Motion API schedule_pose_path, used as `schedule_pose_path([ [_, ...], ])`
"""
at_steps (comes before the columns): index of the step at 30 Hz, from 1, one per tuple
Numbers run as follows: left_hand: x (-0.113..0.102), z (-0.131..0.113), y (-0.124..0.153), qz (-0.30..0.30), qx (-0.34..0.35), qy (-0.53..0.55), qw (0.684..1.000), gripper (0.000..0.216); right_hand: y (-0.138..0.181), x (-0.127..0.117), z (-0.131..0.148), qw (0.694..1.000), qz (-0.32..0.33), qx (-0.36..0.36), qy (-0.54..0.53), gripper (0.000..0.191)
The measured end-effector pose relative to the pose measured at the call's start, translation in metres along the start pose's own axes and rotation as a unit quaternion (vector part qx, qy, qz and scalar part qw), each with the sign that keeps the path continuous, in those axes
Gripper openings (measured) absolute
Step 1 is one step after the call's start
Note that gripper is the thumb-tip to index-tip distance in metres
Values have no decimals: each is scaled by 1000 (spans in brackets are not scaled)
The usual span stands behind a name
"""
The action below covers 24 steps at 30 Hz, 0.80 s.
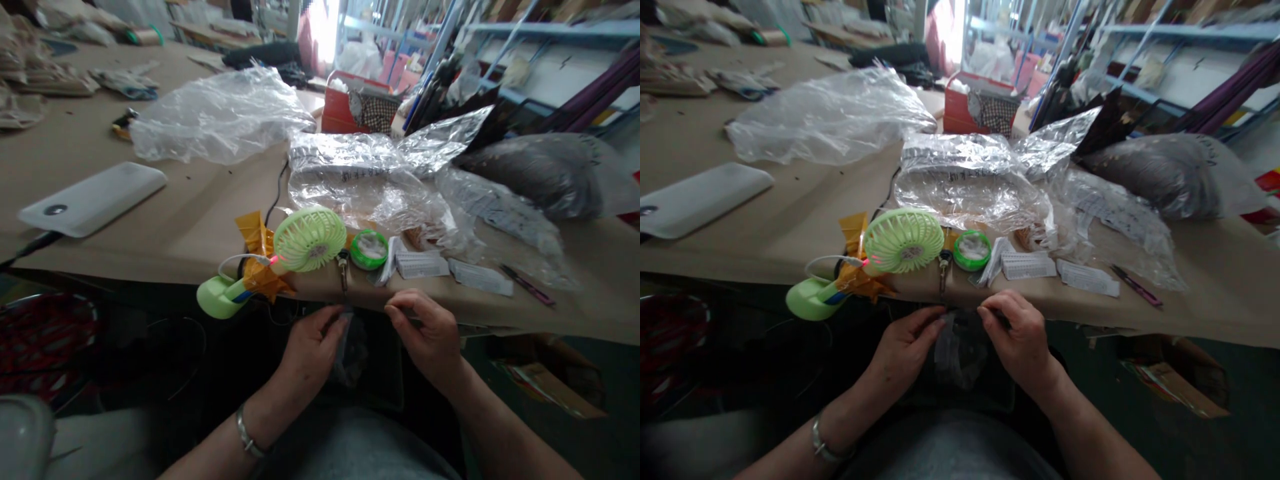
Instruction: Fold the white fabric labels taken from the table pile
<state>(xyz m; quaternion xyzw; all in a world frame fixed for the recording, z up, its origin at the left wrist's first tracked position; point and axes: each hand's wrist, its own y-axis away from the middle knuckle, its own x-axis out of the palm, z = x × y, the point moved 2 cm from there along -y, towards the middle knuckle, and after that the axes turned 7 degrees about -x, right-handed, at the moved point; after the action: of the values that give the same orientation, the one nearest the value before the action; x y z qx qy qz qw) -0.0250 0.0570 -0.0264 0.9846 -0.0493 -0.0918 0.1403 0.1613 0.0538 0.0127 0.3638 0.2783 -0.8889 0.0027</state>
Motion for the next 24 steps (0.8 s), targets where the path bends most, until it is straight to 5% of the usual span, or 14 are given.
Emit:
schedule_pose_path([
  [3,2,8,-4,-9,-28,-29,999,21,-3,-8,-16,989,-42,-67,128,13],
  [9,11,18,4,34,-39,-26,998,15,-2,9,-32,961,-6,-98,259,31],
  [19,24,3,3,85,-80,61,991,13,-1,-4,-26,971,-65,-141,185,8],
  [21,29,-3,4,117,-140,137,974,13,2,-7,-18,975,-61,-153,151,12],
  [24,38,-12,6,188,-223,306,906,24,12,-7,-2,978,-22,-183,94,15],
])
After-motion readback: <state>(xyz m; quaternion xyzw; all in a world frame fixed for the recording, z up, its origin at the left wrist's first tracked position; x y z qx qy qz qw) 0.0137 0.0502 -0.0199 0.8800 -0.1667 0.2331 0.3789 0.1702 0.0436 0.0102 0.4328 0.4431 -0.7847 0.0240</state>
